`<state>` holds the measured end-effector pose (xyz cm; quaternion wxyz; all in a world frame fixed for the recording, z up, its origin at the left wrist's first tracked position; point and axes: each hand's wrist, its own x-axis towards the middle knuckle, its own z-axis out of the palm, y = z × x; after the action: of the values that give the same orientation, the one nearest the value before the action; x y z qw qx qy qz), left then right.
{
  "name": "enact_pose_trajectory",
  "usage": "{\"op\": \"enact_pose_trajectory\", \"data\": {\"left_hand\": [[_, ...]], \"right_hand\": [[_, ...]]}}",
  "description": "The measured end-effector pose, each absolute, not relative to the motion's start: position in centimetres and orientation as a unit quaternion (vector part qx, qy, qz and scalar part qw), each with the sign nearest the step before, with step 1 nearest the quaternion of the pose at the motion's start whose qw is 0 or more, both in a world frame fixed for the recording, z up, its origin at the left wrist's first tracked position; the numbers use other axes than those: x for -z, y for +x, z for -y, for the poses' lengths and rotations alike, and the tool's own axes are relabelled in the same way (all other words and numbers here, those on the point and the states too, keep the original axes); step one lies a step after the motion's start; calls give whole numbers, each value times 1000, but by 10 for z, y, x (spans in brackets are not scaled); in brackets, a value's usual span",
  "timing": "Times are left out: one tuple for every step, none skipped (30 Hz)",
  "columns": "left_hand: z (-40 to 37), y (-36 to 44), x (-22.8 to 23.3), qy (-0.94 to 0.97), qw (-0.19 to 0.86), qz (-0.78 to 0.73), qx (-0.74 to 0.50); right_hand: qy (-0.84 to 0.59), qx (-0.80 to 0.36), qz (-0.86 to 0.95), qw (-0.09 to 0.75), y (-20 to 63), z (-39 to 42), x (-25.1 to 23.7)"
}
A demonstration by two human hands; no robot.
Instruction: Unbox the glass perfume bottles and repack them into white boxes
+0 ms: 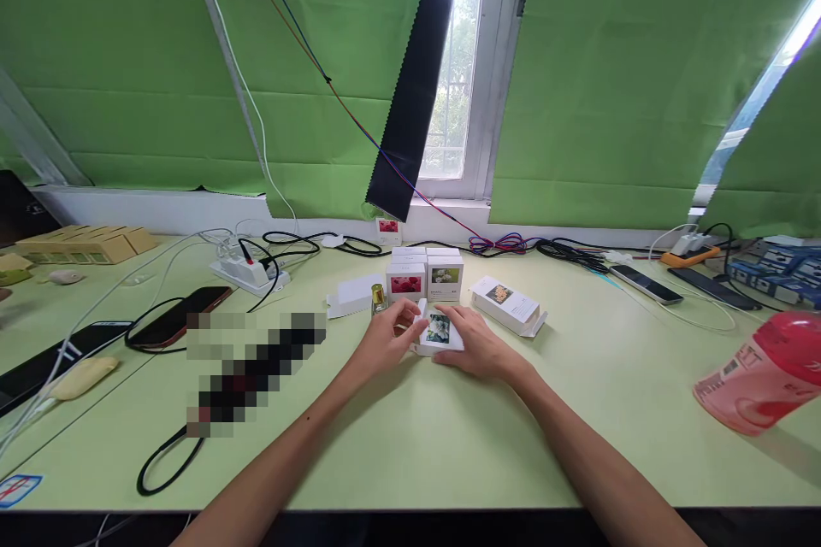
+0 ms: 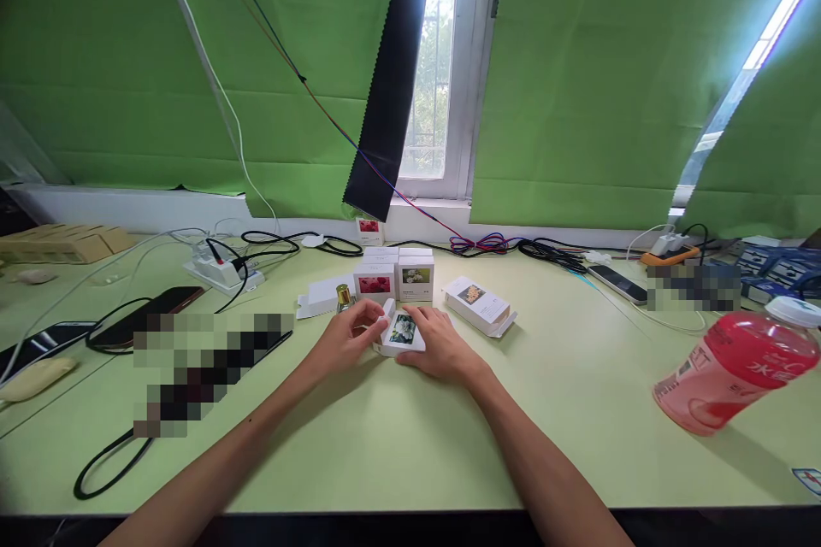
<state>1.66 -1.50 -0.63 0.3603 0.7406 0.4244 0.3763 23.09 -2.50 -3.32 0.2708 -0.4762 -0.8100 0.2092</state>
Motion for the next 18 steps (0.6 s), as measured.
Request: {"op": "enact_pose_trajectory", "data": {"left_hand": [[16,17,5,732,376,-423,-380],[16,17,3,723,393,-417,-385],[16,18,2,716,408,-411,-390],[17,18,2,710,421,-406,-393],[17,18,2,705,433,-402,-392],[17,18,2,703,445,-399,-386],[17,18,3,703,453,-399,-376],[17,18,4,708,453,-400,-365],[18,18,5,717,446,-402,-353],[19,17,5,729,435,-403,-343],[20,17,6,741,420,-404,-333],[21,17,6,753,407,-403,-324],[22,17,6,762,397,-402,-318],[22,17,7,768,389,-400,-313],[23,18,7,772,385,-400,-310],[23,18,9,772,384,-401,-309],[22,19,11,768,389,-404,-309],[21,20,13,759,401,-409,-309]], "right_hand": [[-476,-212,810,269,232,25,32],[-474,-214,811,268,232,25,31],[-471,-216,812,269,233,25,29],[-469,-215,812,271,234,25,28],[-468,-215,813,272,235,25,27],[-469,-214,813,272,236,25,26],[-472,-213,812,269,237,25,26],[-474,-213,812,265,238,25,25],[-477,-214,812,261,239,25,24],[-477,-215,812,259,240,25,24],[-476,-217,812,259,240,24,24],[-474,-219,813,259,241,24,24],[-471,-222,813,260,242,24,24],[-468,-224,814,262,243,23,25],[-465,-227,814,264,244,23,25],[-463,-229,814,266,245,23,25],[-461,-232,814,268,246,22,25],[-458,-236,814,269,247,22,25]]}}
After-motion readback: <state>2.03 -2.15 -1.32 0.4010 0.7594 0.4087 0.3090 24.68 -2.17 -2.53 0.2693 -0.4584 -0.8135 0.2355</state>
